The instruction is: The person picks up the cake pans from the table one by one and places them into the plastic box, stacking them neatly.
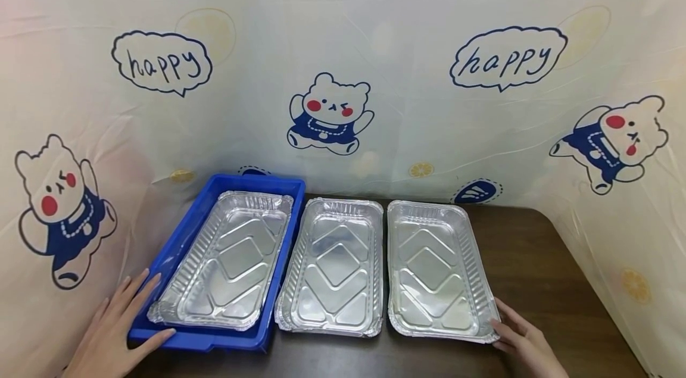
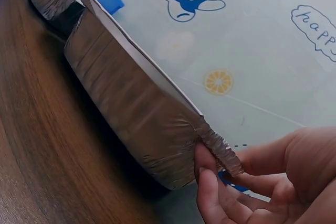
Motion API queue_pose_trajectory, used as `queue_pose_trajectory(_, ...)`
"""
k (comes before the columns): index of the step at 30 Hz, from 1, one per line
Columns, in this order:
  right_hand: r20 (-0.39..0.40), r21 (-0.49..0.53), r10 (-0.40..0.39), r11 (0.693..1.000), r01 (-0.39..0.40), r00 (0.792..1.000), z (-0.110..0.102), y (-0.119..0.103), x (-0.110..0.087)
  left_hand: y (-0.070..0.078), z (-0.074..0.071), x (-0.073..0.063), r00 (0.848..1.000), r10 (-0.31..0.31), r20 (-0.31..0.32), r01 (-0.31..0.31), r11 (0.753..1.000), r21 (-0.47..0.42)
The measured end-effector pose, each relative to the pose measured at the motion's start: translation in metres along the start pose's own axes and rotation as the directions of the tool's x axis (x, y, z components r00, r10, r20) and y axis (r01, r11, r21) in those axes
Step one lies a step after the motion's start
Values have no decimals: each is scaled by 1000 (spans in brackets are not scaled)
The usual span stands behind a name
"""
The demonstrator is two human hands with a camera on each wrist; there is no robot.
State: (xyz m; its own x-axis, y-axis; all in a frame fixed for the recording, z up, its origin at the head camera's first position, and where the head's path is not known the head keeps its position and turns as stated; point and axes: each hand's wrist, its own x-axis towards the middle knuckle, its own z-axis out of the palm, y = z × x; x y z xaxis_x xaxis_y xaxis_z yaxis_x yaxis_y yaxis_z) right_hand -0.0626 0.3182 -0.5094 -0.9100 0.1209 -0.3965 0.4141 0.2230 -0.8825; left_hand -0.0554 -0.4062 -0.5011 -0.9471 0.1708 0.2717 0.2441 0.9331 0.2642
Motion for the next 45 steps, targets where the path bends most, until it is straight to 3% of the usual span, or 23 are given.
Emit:
queue_pose_trajectory(11,-15,-2,53,999,-53,999,-10,-5,-4,2,0,0,1000,-1,-4,1,1000,0)
queue_pose_trajectory(16,5,46,60,997,-60,998,-12,-9,-8,2,0,0,1000,-12,5,12,1000,-1)
queue_pose_trajectory(28,60,152,-39,988,29,997,-12,-29,-20,3,0,0,999,-29,14,29,1000,5)
queue_pose_trajectory(35,87,135,-58,990,46,995,-2,-51,-30,2,-1,0,999,-32,13,32,999,6)
queue_pose_trajectory(45,43,141,-67,988,60,997,22,-78,-41,2,-1,0,1000,-22,12,22,1000,1)
